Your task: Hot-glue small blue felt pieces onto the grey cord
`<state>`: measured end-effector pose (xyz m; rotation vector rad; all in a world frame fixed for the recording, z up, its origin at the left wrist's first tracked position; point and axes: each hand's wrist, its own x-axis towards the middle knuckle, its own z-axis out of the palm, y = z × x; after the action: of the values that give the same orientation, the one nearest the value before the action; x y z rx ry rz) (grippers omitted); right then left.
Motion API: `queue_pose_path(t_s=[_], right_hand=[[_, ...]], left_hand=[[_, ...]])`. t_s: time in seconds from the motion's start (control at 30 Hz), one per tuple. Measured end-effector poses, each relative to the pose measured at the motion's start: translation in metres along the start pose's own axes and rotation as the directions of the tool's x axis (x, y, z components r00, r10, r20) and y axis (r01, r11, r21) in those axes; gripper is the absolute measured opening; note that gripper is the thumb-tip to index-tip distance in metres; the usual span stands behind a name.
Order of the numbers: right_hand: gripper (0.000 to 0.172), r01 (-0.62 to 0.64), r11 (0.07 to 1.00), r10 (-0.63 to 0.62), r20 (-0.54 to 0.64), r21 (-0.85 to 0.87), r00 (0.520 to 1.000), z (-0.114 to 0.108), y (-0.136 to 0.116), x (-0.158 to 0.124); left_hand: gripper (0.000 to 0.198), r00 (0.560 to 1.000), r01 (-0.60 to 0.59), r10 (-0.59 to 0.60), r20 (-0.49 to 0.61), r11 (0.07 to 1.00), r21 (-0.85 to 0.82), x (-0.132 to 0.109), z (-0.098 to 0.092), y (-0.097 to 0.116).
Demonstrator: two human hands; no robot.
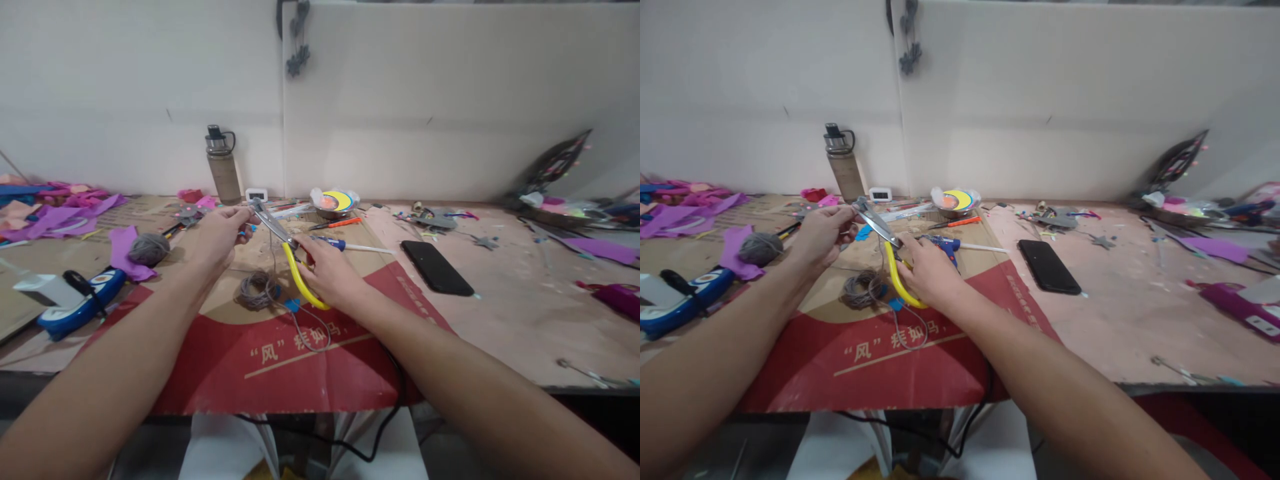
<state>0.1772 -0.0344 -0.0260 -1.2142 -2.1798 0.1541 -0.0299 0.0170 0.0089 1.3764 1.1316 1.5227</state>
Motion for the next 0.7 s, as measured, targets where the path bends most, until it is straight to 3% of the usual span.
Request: queue_pose_path(t_s=[0.27, 0.7], right_hand=[[0.047, -0.029, 0.994, 0.029, -0.004, -0.107, 1.0, -0.0028, -0.0044, -0.0008], [0.047, 0.002, 0.975, -0.014, -0.052, -0.22, 0.999, -0.0008, 0.001, -0.0005]], left_hand=[[0.017, 1.0, 0.012, -0.013, -0.006, 0.994, -0.109, -0.0018, 0.0018, 0.003], [0.016, 0.998, 0.008, -0.006, 0.063, 0.999, -0.035, -0.0035, 0.0023, 0.0035]])
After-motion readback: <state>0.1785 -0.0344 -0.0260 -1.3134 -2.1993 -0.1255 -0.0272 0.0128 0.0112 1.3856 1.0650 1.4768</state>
